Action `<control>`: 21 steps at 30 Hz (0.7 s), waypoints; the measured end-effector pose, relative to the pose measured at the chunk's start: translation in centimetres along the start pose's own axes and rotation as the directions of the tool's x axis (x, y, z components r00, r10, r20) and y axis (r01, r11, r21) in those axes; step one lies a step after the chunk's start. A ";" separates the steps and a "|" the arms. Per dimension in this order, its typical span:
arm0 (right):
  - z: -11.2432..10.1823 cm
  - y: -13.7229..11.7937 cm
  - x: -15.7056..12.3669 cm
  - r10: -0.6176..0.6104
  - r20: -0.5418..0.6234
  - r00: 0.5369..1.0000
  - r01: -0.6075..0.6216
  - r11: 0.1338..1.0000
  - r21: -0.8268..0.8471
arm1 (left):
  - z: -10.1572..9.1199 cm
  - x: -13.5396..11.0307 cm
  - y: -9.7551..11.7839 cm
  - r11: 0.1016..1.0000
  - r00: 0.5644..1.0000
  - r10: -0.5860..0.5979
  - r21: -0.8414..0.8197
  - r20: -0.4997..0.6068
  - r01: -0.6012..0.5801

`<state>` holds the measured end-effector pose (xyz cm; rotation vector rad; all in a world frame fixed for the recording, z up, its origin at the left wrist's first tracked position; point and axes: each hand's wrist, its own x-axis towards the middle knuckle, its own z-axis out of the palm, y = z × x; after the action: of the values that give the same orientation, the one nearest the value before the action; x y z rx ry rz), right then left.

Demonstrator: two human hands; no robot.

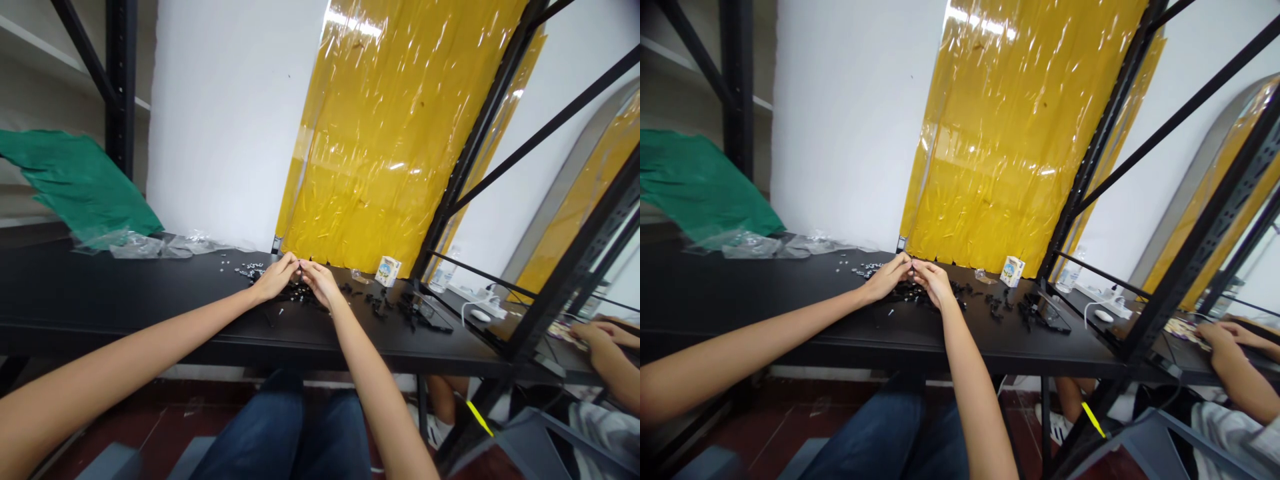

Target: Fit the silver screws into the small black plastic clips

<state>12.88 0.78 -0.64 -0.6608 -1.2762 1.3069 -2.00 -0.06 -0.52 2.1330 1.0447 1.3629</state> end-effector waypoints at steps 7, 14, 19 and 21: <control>0.0 0.0 0.0 0.003 -0.002 1.000 -0.003 1.000 0.002 | -0.3 -0.2 0.4 0.992 0.998 0.050 0.116 0.023 -0.053; -0.2 0.2 0.3 -0.005 -0.006 1.000 0.005 1.000 -0.004 | -0.6 -0.1 0.9 0.980 0.998 0.003 0.199 -0.064 0.010; -0.2 0.3 0.3 -0.018 0.013 1.000 0.018 1.000 0.004 | -0.7 -0.2 0.8 0.991 0.997 0.015 0.132 -0.073 -0.005; -0.2 0.2 0.3 -0.021 0.019 1.000 0.020 1.000 0.016 | -0.5 -0.2 0.8 0.994 0.999 0.030 0.103 -0.033 -0.026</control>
<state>12.92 1.15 -0.83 -0.6236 -1.2842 1.3081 -2.23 -0.80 0.12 2.2127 1.1253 1.3919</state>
